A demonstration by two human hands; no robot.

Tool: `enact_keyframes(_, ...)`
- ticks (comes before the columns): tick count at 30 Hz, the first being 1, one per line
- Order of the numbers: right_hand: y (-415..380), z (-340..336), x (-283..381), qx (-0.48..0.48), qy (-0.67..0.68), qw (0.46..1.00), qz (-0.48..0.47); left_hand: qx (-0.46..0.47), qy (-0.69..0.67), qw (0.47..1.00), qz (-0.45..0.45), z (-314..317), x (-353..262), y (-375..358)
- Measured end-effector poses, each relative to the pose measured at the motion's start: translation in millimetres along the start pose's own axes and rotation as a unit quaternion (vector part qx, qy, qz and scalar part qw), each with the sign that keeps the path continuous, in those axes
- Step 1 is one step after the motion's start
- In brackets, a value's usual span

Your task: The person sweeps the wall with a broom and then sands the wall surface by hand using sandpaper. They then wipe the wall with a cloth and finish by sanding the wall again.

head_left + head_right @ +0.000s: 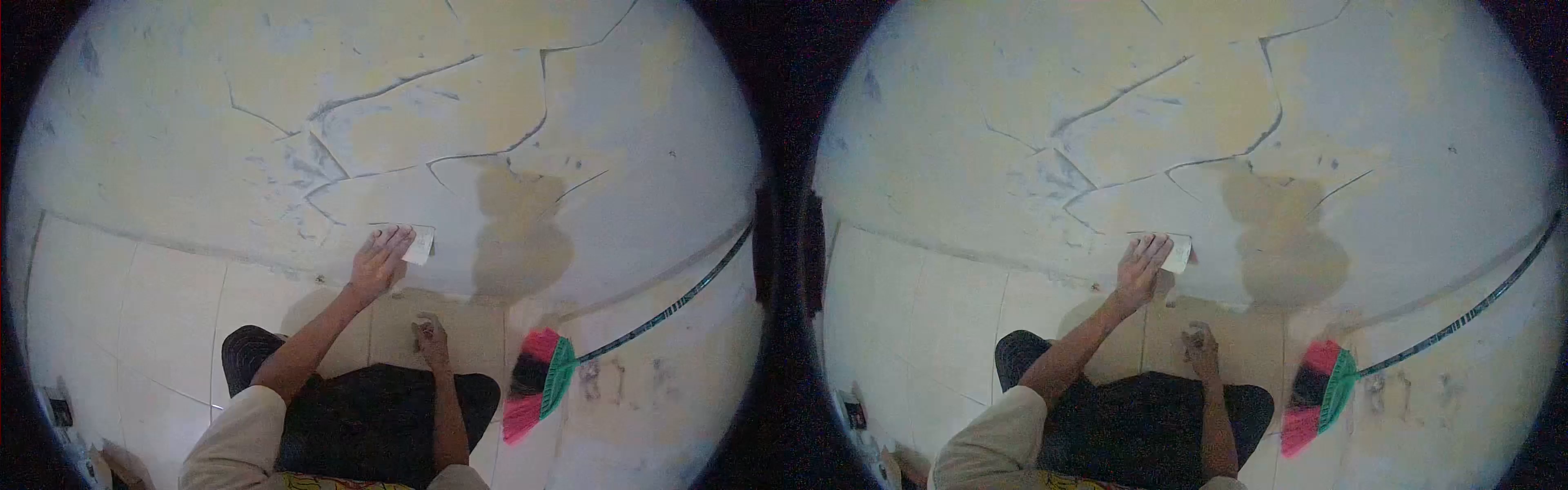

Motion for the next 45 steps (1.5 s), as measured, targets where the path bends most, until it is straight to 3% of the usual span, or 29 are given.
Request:
enact_keyframes(4, 5, 2, -2, 0.022, -0.006, 0.999, -0.045, 0.022, -0.028, 0.999, -0.015, -20, -18, 45)
enact_keyframes(6, 2, 3, 0, 0.027, -0.002, 0.999, -0.041, -0.018, -0.026, 0.999, 0.012, -40, -30, 76)
enact_keyframes(11, -2, -2, 6, 0.016, 0.014, 0.999, -0.046, -0.007, -0.015, 1.0, 0.009, 1, 6, 2)
enact_keyframes(18, -1, 2, 5, 0.014, 0.002, 1.0, -0.024, -0.02, 0.003, 1.0, 0.013, -42, -28, 71)
enact_keyframes(23, -2, -4, 3, 0.01, 0.007, 0.999, -0.047, -0.02, -0.021, 1.0, 0.01, 1, 7, 0)
enact_keyframes(28, 1, 1, 8, 0.013, -0.002, 0.999, -0.043, -0.004, -0.034, 0.999, 0.004, -25, -15, 49)
enact_keyframes(30, 0, 3, 9, 0.027, -0.003, 0.999, -0.038, -0.044, -0.047, 0.998, 0.014, -39, -27, 74)
enact_keyframes(35, -1, 0, 7, -0.002, -0.016, 0.999, -0.029, -0.036, 0.009, 0.999, 0.025, 2, 9, 4)
enact_keyframes(42, 0, 3, 6, 0.015, -0.009, 0.999, -0.034, -0.024, -0.028, 0.999, 0.013, -47, -29, 83)
enact_keyframes(45, -1, 2, 7, 0.014, -0.019, 0.999, -0.022, -0.018, -0.022, 1.0, 0.002, -23, -9, 40)
Point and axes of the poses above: each hand's wrist, its own y-axis towards the middle knuckle, its own z-axis out of the palm, x = y × z, the point moved 1 cm from there along y, towards the middle knuckle, and after that the axes turned 1 degree about x, right-handed, at the moved point
